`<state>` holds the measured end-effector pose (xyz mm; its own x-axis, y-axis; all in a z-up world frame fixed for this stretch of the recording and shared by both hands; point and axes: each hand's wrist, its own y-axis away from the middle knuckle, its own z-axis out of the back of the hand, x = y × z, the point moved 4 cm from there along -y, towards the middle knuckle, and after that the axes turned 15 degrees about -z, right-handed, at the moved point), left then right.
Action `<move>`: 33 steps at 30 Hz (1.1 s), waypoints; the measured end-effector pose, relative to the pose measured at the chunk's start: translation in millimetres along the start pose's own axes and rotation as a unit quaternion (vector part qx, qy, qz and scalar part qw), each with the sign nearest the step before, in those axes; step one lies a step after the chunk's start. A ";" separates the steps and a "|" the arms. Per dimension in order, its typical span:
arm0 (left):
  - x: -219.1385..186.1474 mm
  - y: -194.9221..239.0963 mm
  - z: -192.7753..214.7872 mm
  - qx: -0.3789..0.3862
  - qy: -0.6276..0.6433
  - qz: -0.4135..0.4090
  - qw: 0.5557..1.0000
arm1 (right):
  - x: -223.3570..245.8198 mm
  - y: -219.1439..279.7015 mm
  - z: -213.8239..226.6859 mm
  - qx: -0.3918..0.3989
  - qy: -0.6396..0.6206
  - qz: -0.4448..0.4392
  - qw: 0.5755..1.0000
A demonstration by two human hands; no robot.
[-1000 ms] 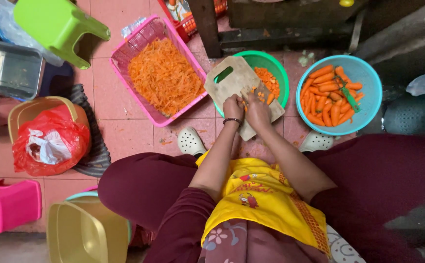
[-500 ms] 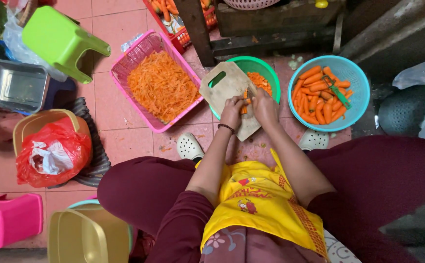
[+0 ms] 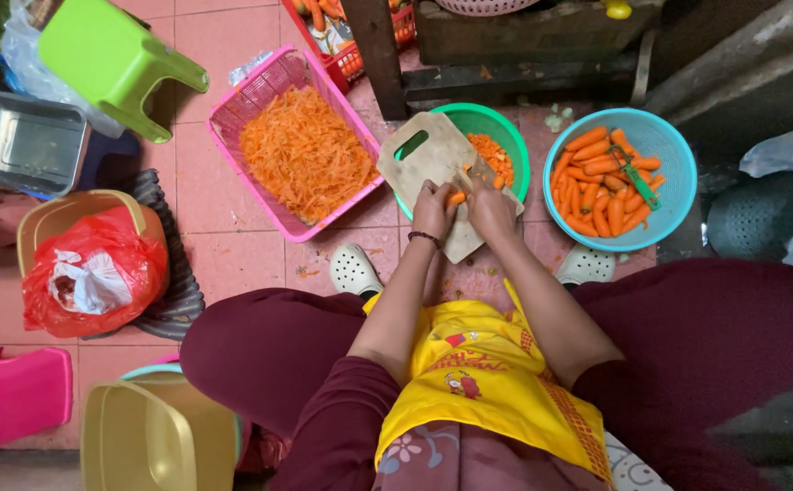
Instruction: Grating or finely slicing carrots into a green bowl using a handheld tool.
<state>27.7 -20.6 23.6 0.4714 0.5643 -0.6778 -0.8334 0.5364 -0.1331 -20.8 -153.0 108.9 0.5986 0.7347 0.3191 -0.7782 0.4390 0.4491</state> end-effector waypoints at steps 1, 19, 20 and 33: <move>-5.1 -1.1 1.7 0.011 -0.003 0.003 1.000 | 7.5 5.9 12.0 -0.002 -0.003 -0.003 1.000; -4.7 -8.1 2.1 0.036 -0.012 0.044 0.998 | -1.3 -30.7 -31.0 -0.023 0.008 0.016 1.000; -7.9 -6.4 4.8 0.027 -0.004 0.048 0.998 | 1.7 -28.9 -23.8 -0.005 0.021 0.001 1.000; 13.6 -12.2 -2.8 0.032 -0.023 0.063 0.997 | 3.1 -25.2 -30.1 -0.035 -0.014 0.027 0.999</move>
<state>43.4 -21.3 14.0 0.3785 0.6574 -0.6516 -0.8674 0.4976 -0.0018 -5.0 -146.2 73.5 0.5590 0.7441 0.3658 -0.8209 0.4346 0.3705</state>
